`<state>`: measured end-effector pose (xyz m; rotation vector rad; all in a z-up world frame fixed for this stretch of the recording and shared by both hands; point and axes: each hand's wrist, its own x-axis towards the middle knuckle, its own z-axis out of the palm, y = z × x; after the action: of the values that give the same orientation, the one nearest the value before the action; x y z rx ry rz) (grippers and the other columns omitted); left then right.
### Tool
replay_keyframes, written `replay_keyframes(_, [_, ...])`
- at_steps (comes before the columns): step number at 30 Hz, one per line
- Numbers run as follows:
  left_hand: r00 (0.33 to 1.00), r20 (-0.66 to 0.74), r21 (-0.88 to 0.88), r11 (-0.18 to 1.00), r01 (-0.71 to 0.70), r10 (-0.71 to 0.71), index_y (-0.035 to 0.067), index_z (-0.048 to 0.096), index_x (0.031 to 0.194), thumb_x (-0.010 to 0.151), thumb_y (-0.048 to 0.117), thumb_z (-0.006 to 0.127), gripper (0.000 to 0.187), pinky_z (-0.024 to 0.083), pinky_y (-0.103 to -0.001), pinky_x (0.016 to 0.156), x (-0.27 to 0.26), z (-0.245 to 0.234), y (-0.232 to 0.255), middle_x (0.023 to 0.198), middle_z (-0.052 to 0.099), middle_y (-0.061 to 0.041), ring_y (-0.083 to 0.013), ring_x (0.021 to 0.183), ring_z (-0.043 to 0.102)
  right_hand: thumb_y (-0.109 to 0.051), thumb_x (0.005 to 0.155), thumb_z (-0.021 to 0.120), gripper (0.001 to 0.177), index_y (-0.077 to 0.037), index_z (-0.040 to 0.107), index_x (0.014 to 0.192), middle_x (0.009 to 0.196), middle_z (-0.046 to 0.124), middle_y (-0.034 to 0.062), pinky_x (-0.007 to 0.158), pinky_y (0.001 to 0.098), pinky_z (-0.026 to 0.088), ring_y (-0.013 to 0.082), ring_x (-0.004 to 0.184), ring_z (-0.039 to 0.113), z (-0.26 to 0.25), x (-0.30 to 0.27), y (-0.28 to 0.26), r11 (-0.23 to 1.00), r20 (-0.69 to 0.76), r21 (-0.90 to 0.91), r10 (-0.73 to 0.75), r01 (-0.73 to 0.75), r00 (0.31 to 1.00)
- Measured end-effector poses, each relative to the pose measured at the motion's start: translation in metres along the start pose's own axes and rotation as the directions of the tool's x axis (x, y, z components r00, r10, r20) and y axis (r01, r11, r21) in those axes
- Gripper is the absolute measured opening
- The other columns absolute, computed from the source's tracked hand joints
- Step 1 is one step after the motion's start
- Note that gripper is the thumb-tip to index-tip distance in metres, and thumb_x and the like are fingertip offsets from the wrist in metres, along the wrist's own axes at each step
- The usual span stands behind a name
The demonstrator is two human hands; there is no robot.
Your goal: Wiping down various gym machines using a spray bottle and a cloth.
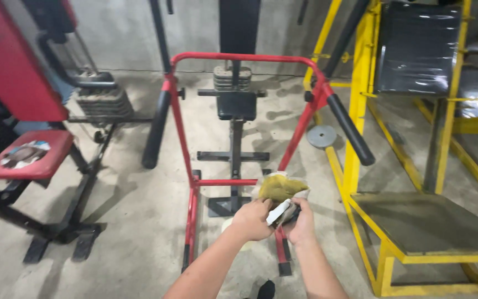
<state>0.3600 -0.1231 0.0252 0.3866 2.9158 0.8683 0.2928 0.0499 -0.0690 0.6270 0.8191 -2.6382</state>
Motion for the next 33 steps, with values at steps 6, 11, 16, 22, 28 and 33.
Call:
replay_keyframes(6, [0.992, -0.121, -0.024, 0.999, 0.034, -0.036, 0.007, 0.062, 0.113, 0.075, 0.024, 0.073, 0.043, 0.052, -0.046, 0.092, -0.048, -0.037, -0.026, 0.111, 0.067, -0.018, -0.0364, 0.111, 0.063, -0.02, 0.088, 0.065, 0.008, -0.013, 0.065, 0.094, 0.087, 0.069, 0.0012, 0.084, 0.0391, 0.056, 0.0207, 0.084, 0.069, 0.028, 0.005, 0.061, 0.996, 0.105, -0.057, -0.065, 0.072, 0.992])
replay_keyframes(11, [0.978, -0.199, -0.108, 0.994, 0.036, -0.057, 0.009, 0.062, 0.119, 0.073, 0.019, 0.071, 0.048, 0.053, -0.048, 0.087, -0.08, -0.062, -0.051, 0.109, 0.069, -0.017, -0.0382, 0.105, 0.065, -0.019, 0.087, 0.063, 0.011, -0.013, 0.066, 0.096, 0.087, 0.069, 0.0015, 0.08, 0.0386, 0.056, 0.02, 0.082, 0.069, 0.094, -0.032, 0.094, 0.988, 0.156, -0.134, -0.052, 0.073, 0.986])
replay_keyframes(16, [0.965, -0.235, -0.1, 0.991, 0.093, -0.114, 0.008, 0.064, 0.111, 0.069, 0.019, 0.073, 0.045, 0.055, -0.048, 0.085, -0.104, -0.095, -0.072, 0.101, 0.07, -0.019, -0.0404, 0.099, 0.067, -0.022, 0.088, 0.064, 0.012, -0.012, 0.065, 0.094, 0.085, 0.067, 0.0028, 0.077, 0.0401, 0.056, 0.0212, 0.08, 0.068, 0.124, -0.03, 0.13, 0.985, 0.204, -0.168, 0.003, 0.031, 0.979])
replay_keyframes(22, [0.932, -0.316, -0.084, 0.983, 0.162, -0.181, 0.006, 0.066, 0.103, 0.07, 0.02, 0.077, 0.038, 0.054, -0.049, 0.082, -0.114, -0.134, -0.083, 0.1, 0.071, -0.019, -0.0401, 0.097, 0.068, -0.022, 0.087, 0.067, 0.014, -0.011, 0.065, 0.096, 0.089, 0.069, 0.0037, 0.084, 0.0432, 0.057, 0.0237, 0.084, 0.068, 0.166, -0.01, 0.141, 0.99, 0.188, -0.126, 0.091, -0.068, 0.978])
replay_keyframes(28, [0.869, -0.461, -0.444, 0.895, -0.047, -0.183, 0.006, 0.064, 0.118, 0.072, 0.012, 0.076, 0.048, 0.057, -0.04, 0.087, -0.092, -0.174, -0.101, 0.106, 0.074, -0.017, -0.0357, 0.104, 0.072, -0.025, 0.084, 0.057, 0.032, -0.01, 0.067, 0.111, 0.111, 0.073, 0.0084, 0.1, 0.0483, 0.052, 0.0303, 0.104, 0.069, 0.251, -0.022, 0.107, 0.99, 0.269, -0.069, 0.134, -0.12, 0.954])
replay_keyframes(33, [0.811, -0.576, -0.472, 0.85, -0.231, -0.099, 0.006, 0.063, 0.125, 0.074, 0.005, 0.079, 0.053, 0.056, -0.038, 0.09, -0.041, -0.228, -0.132, 0.11, 0.073, -0.013, -0.027, 0.104, 0.073, -0.027, 0.088, 0.052, 0.042, -0.007, 0.064, 0.123, 0.124, 0.071, 0.0107, 0.11, 0.0512, 0.046, 0.0315, 0.117, 0.066, 0.305, 0.041, 0.093, 0.99, 0.53, 0.044, 0.09, -0.133, 0.843])
